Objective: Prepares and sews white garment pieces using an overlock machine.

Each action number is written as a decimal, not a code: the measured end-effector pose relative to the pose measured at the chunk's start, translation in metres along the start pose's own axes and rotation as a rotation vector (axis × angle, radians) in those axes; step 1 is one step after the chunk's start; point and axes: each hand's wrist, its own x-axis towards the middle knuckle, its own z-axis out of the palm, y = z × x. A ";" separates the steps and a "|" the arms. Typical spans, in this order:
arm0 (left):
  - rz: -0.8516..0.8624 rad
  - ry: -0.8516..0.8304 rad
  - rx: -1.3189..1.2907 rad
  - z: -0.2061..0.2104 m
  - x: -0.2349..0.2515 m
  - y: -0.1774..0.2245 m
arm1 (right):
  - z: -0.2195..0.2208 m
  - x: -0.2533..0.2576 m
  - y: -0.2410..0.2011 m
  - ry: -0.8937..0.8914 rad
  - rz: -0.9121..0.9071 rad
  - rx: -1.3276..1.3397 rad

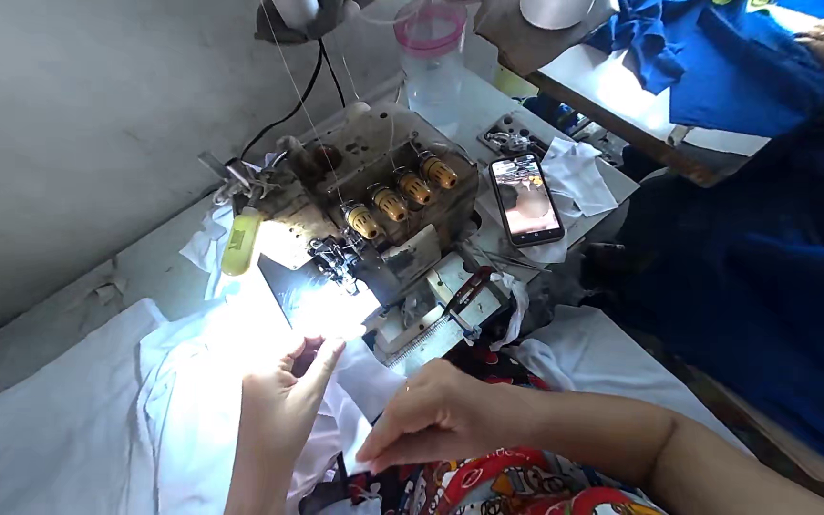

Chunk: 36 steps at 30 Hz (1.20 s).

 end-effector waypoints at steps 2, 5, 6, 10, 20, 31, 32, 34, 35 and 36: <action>-0.071 -0.010 -0.196 -0.002 -0.008 0.012 | 0.006 0.002 0.001 -0.018 -0.096 -0.023; -0.070 -0.020 -0.450 0.000 -0.025 0.025 | 0.009 0.006 0.006 0.101 -0.145 -0.097; -0.050 -0.030 -0.489 0.001 -0.030 0.027 | 0.008 0.007 0.009 0.159 -0.132 -0.135; 0.009 -0.015 -0.467 0.008 -0.044 0.026 | 0.004 0.009 0.022 0.298 0.005 -0.164; 0.041 0.034 -0.346 0.008 -0.051 0.017 | 0.008 0.001 0.026 0.222 0.362 0.393; 0.100 0.157 -0.223 0.009 -0.050 0.008 | 0.002 0.000 0.019 0.188 0.433 0.260; 0.096 0.155 -0.219 0.008 -0.050 0.008 | 0.001 -0.001 0.019 0.184 0.435 0.252; 0.103 0.134 -0.218 0.007 -0.049 0.006 | 0.000 -0.001 0.018 0.176 0.430 0.231; 0.108 0.123 -0.216 0.007 -0.049 0.005 | -0.001 -0.002 0.018 0.175 0.422 0.215; 0.110 0.119 -0.212 0.007 -0.048 0.004 | -0.001 -0.002 0.019 0.170 0.413 0.201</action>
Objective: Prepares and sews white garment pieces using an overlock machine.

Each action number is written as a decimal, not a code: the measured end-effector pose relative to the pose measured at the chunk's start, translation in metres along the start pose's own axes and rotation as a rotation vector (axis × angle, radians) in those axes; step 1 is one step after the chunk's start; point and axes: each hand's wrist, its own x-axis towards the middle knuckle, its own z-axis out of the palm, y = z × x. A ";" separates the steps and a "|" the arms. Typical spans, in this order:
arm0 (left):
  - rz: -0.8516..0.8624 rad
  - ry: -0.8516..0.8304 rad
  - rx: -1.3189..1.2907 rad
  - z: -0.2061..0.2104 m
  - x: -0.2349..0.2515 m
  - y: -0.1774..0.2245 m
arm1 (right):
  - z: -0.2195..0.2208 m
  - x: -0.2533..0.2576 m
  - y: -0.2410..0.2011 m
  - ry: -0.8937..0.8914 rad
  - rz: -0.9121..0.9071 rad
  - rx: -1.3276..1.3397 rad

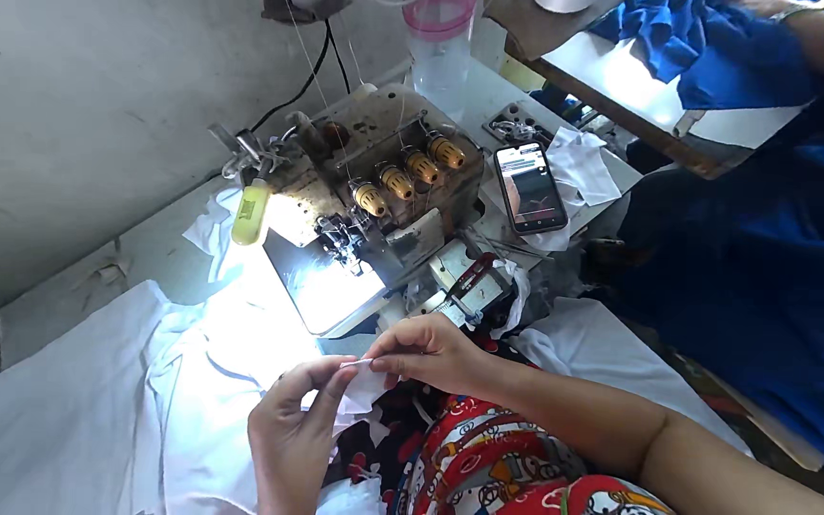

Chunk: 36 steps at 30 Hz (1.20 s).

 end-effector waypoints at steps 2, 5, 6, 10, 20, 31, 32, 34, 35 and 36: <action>0.001 -0.005 0.016 0.001 0.000 -0.002 | -0.001 0.000 0.000 -0.002 -0.012 -0.017; 0.002 -0.015 0.030 0.004 0.001 -0.002 | -0.002 -0.001 -0.001 -0.001 -0.005 -0.041; 0.007 -0.014 0.026 0.004 0.001 -0.002 | -0.003 -0.001 -0.002 0.003 0.001 -0.045; 0.031 0.006 -0.005 0.005 0.002 -0.001 | -0.005 -0.001 -0.002 0.001 0.014 -0.015; 0.004 0.023 -0.090 0.001 0.001 -0.007 | -0.008 -0.002 0.001 0.048 0.123 0.093; -0.076 -0.013 -0.091 0.004 0.005 -0.004 | -0.007 0.001 0.004 0.069 0.082 -0.083; -0.100 -0.010 -0.100 0.005 0.005 -0.003 | -0.006 0.001 0.004 0.072 0.103 -0.095; -0.173 0.022 -0.111 0.005 0.005 -0.002 | -0.002 0.001 0.005 0.083 0.153 -0.104; -0.206 0.036 -0.114 0.005 0.005 -0.002 | -0.001 0.002 0.006 0.082 0.175 -0.100; -0.231 0.046 -0.117 0.004 0.005 -0.002 | 0.000 0.002 0.007 0.079 0.187 -0.093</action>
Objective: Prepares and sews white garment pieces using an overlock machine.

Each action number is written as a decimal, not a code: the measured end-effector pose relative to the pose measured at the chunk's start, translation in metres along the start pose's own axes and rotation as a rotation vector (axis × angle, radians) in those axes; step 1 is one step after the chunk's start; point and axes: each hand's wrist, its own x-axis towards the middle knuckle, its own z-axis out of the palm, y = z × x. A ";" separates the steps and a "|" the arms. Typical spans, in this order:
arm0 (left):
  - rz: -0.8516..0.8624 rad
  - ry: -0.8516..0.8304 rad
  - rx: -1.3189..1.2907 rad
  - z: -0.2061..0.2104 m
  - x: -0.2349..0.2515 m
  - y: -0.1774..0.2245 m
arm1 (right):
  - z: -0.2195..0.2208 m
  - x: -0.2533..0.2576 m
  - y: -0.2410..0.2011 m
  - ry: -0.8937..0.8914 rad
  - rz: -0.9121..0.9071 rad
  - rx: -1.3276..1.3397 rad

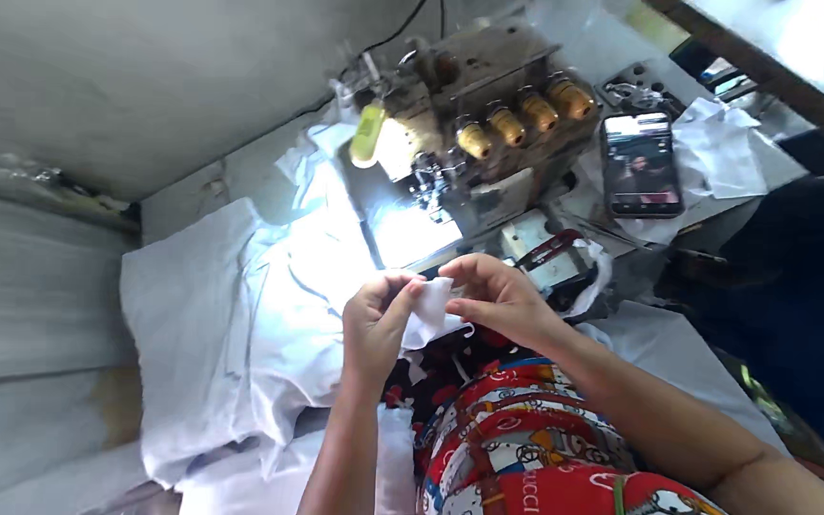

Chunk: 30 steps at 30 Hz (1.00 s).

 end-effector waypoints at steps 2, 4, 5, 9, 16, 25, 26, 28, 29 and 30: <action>-0.023 0.011 -0.010 -0.001 0.000 0.000 | 0.002 0.000 0.002 -0.004 0.008 -0.008; -0.042 0.018 -0.021 -0.002 0.000 0.000 | 0.003 0.001 0.003 -0.003 0.005 -0.015; -0.046 0.020 -0.026 -0.002 0.000 0.000 | 0.004 0.001 0.002 -0.003 0.005 -0.014; -0.058 0.031 -0.063 0.001 0.000 -0.001 | 0.003 0.001 -0.002 0.029 -0.010 0.039; -0.064 0.054 -0.137 0.001 0.000 -0.008 | 0.001 0.003 -0.004 0.094 -0.009 0.087; -0.074 0.063 -0.149 -0.016 -0.009 0.001 | 0.014 0.004 -0.011 -0.076 -0.249 -0.063; -0.013 0.053 -0.179 -0.020 -0.009 0.006 | 0.018 0.007 -0.016 -0.104 -0.300 -0.063; 0.195 0.078 -0.090 -0.024 -0.007 0.018 | 0.027 0.012 -0.027 -0.117 -0.365 -0.021; 0.311 0.128 0.021 -0.023 -0.003 0.022 | 0.030 0.015 -0.032 -0.098 -0.376 0.003; 0.407 0.185 0.138 -0.021 0.004 0.024 | 0.030 0.018 -0.033 -0.068 -0.375 0.023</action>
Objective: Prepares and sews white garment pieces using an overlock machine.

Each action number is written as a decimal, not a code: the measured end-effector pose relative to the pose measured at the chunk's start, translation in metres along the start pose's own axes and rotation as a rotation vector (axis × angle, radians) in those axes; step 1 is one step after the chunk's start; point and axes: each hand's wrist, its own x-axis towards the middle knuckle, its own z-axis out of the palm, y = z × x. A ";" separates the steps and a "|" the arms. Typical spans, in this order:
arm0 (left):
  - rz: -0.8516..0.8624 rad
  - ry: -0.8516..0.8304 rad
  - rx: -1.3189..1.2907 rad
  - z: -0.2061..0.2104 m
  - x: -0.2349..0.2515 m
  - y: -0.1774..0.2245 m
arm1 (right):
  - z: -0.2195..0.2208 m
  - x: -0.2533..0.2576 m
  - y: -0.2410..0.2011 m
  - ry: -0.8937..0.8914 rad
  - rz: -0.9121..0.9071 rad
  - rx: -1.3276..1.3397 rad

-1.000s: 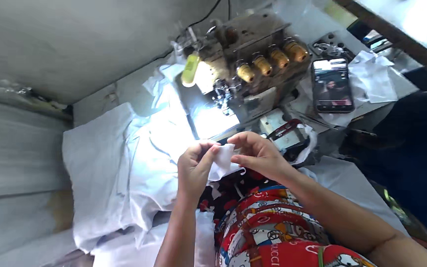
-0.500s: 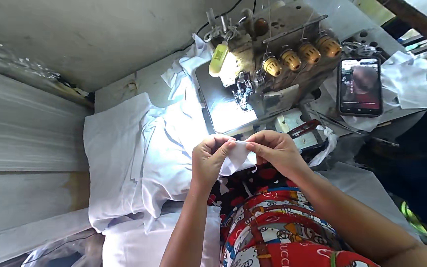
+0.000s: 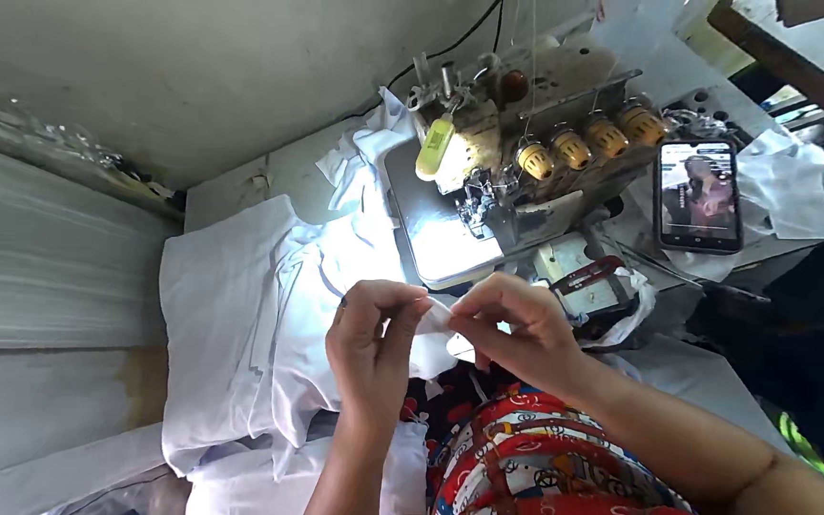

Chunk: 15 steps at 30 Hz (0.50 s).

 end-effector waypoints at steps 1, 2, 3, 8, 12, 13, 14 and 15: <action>0.088 0.035 0.108 0.006 0.006 -0.003 | -0.002 0.003 0.002 0.040 0.017 0.004; 0.155 0.052 0.195 0.015 0.013 -0.010 | -0.006 0.005 0.006 0.079 0.055 -0.004; 0.190 0.038 0.258 0.025 0.018 -0.018 | -0.011 0.005 0.011 0.125 0.112 -0.022; 0.087 -0.124 0.378 0.079 0.019 -0.061 | -0.039 -0.008 0.033 0.317 0.363 -0.145; 0.094 -0.072 0.439 0.088 0.013 -0.065 | -0.045 -0.016 0.038 0.329 0.391 -0.109; 0.088 -0.093 0.453 0.087 0.012 -0.062 | -0.045 -0.016 0.038 0.315 0.388 -0.109; 0.072 -0.123 0.480 0.085 0.009 -0.057 | -0.045 -0.016 0.037 0.298 0.388 -0.117; 0.051 -0.150 0.512 0.084 0.006 -0.051 | -0.046 -0.015 0.037 0.281 0.388 -0.126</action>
